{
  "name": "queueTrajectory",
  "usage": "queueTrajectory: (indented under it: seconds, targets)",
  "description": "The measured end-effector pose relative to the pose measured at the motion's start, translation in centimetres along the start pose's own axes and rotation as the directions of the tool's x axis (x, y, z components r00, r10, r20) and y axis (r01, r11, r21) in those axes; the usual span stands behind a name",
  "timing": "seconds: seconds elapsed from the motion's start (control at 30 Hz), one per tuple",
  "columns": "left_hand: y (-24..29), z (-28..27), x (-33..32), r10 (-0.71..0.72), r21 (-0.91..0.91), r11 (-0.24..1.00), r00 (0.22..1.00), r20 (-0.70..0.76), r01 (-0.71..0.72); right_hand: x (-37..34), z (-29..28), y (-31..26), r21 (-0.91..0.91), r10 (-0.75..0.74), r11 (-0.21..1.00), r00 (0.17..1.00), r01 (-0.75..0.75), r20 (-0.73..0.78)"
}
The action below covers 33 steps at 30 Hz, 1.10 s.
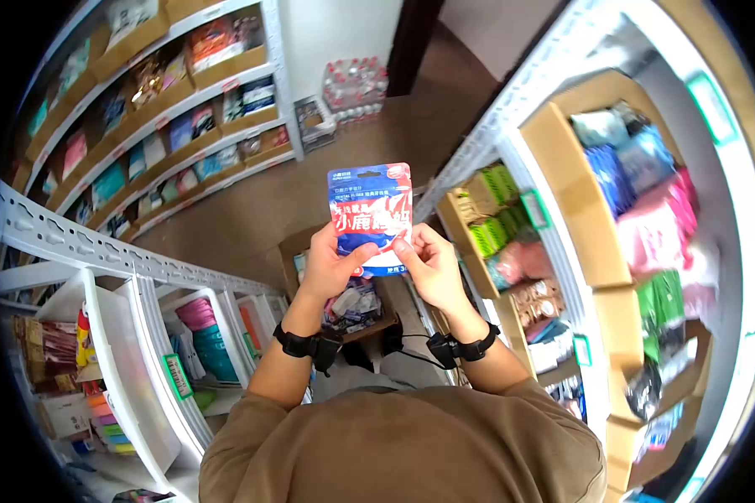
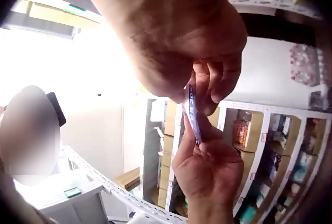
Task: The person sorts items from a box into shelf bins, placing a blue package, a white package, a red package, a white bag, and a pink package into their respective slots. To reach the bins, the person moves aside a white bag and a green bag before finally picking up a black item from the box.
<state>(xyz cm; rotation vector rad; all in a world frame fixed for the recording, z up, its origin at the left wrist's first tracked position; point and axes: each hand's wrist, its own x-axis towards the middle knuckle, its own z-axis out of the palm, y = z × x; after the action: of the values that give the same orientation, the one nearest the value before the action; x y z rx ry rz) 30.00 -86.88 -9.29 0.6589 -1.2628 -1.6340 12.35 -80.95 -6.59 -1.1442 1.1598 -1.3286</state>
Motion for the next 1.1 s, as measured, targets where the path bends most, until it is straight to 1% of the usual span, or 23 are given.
queueTrajectory:
  seconds: [0.03, 0.1, 0.2, 0.23, 0.27, 0.3, 0.37, 0.4, 0.43, 0.47, 0.53, 0.57, 0.63, 0.67, 0.7, 0.77, 0.83, 0.87, 0.9, 0.97, 1.0, 1.03, 1.1]
  targets:
    - [0.5, 1.1, 0.0, 0.007, -0.007, 1.0, 0.999, 0.036, -0.007, -1.1, 0.0, -1.8, 0.0, 0.006, 1.0, 0.998, -0.006, -0.057]
    - [1.2, 2.9, 0.2, 0.052, -0.004, 0.999, 0.993, 0.102, -0.051, -2.9, -0.9, -3.0, -0.117, 0.009, 0.993, 0.988, -0.027, -0.151]
    - [2.0, 5.3, 0.2, 0.068, -0.039, 0.997, 0.98, 0.188, -0.062, -5.3, -2.2, -3.9, -0.148, -0.05, 0.989, 0.971, 0.015, -0.235]
    - [2.2, 6.0, 0.1, 0.076, -0.063, 0.996, 0.976, 0.202, -0.065, -6.0, -2.6, -3.9, -0.161, -0.072, 0.987, 0.965, 0.032, -0.251]
    - [2.4, 6.8, 0.1, 0.095, -0.057, 0.995, 0.976, 0.197, -0.086, -6.5, -2.8, -3.8, -0.116, -0.127, 0.988, 0.951, 0.098, -0.281]
    - [2.8, 7.8, 0.0, 0.095, -0.06, 0.995, 0.971, 0.22, -0.083, -7.3, -3.0, -4.3, -0.12, -0.136, 0.987, 0.944, 0.104, -0.301]
    - [3.7, 9.6, -0.3, 0.064, -0.14, 0.99, 0.979, 0.191, -0.037, -8.6, -3.4, -5.3, -0.166, -0.167, 0.979, 0.931, 0.118, -0.324]
    - [3.9, 10.2, -0.6, 0.069, -0.136, 0.99, 0.975, 0.214, -0.04, -9.4, -3.5, -6.1, -0.181, -0.158, 0.978, 0.922, 0.098, -0.352]
    - [4.2, 11.0, -0.9, 0.077, -0.133, 0.99, 0.976, 0.203, -0.05, -9.9, -3.7, -6.3, -0.186, -0.18, 0.975, 0.912, 0.117, -0.37]
    - [4.4, 11.9, -1.2, 0.086, -0.131, 0.99, 0.977, 0.196, -0.061, -10.4, -4.0, -6.2, -0.21, -0.225, 0.965, 0.901, 0.154, -0.371]
    - [5.0, 13.1, -1.9, 0.098, -0.117, 0.991, 0.966, 0.238, -0.071, -11.8, -4.8, -6.6, -0.25, -0.288, 0.946, 0.888, 0.206, -0.36]
    - [5.2, 13.6, -2.3, 0.099, -0.101, 0.992, 0.964, 0.246, -0.076, -12.6, -4.8, -7.2, -0.147, -0.298, 0.954, 0.893, 0.262, -0.338]
    - [5.5, 15.2, -3.2, 0.099, -0.102, 0.992, 0.948, 0.304, -0.07, -14.4, -4.9, -9.3, -0.083, -0.345, 0.938, 0.883, 0.337, -0.319]
    - [5.7, 16.1, -3.7, 0.111, -0.124, 0.99, 0.936, 0.335, -0.073, -15.4, -5.3, -9.9, -0.071, -0.352, 0.935, 0.889, 0.347, -0.292]
    - [5.7, 17.2, -4.2, 0.126, -0.145, 0.986, 0.924, 0.362, -0.077, -16.9, -6.2, -10.3, -0.088, -0.224, 0.974, 0.935, 0.208, -0.275]
    - [5.6, 19.5, -5.4, 0.138, -0.149, 0.985, 0.909, 0.394, -0.085, -19.3, -7.3, -11.4, -0.146, -0.262, 0.963, 0.923, 0.228, -0.281]
    - [5.6, 22.2, -6.7, 0.185, -0.126, 0.981, 0.884, 0.43, -0.144, -21.5, -8.7, -11.4, -0.139, -0.293, 0.955, 0.898, 0.261, -0.328]
    - [5.5, 23.4, -7.3, 0.181, -0.127, 0.982, 0.877, 0.444, -0.139, -22.8, -9.2, -11.3, -0.128, -0.312, 0.95, 0.879, 0.285, -0.36]
    - [5.3, 24.7, -7.9, 0.191, -0.14, 0.98, 0.866, 0.461, -0.142, -24.1, -9.7, -11.7, -0.177, -0.341, 0.94, 0.838, 0.292, -0.425]
    - [5.0, 27.3, -9.2, 0.195, -0.156, 0.979, 0.85, 0.49, -0.135, -27.0, -10.7, -11.9, -0.197, -0.372, 0.928, 0.81, 0.316, -0.454]
    - [4.9, 28.6, -9.9, 0.176, -0.127, 0.983, 0.851, 0.494, -0.13, -28.6, -11.0, -12.3, -0.209, -0.376, 0.926, 0.805, 0.313, -0.459]
    - [4.8, 29.8, -10.6, 0.159, -0.1, 0.987, 0.851, 0.501, -0.126, -30.5, -11.1, -12.8, -0.214, -0.376, 0.926, 0.795, 0.31, -0.475]
    - [4.8, 32.2, -12.5, 0.161, -0.118, 0.986, 0.811, 0.563, -0.114, -34.2, -11.1, -14.3, -0.129, -0.25, 0.968, 0.797, 0.215, -0.55]
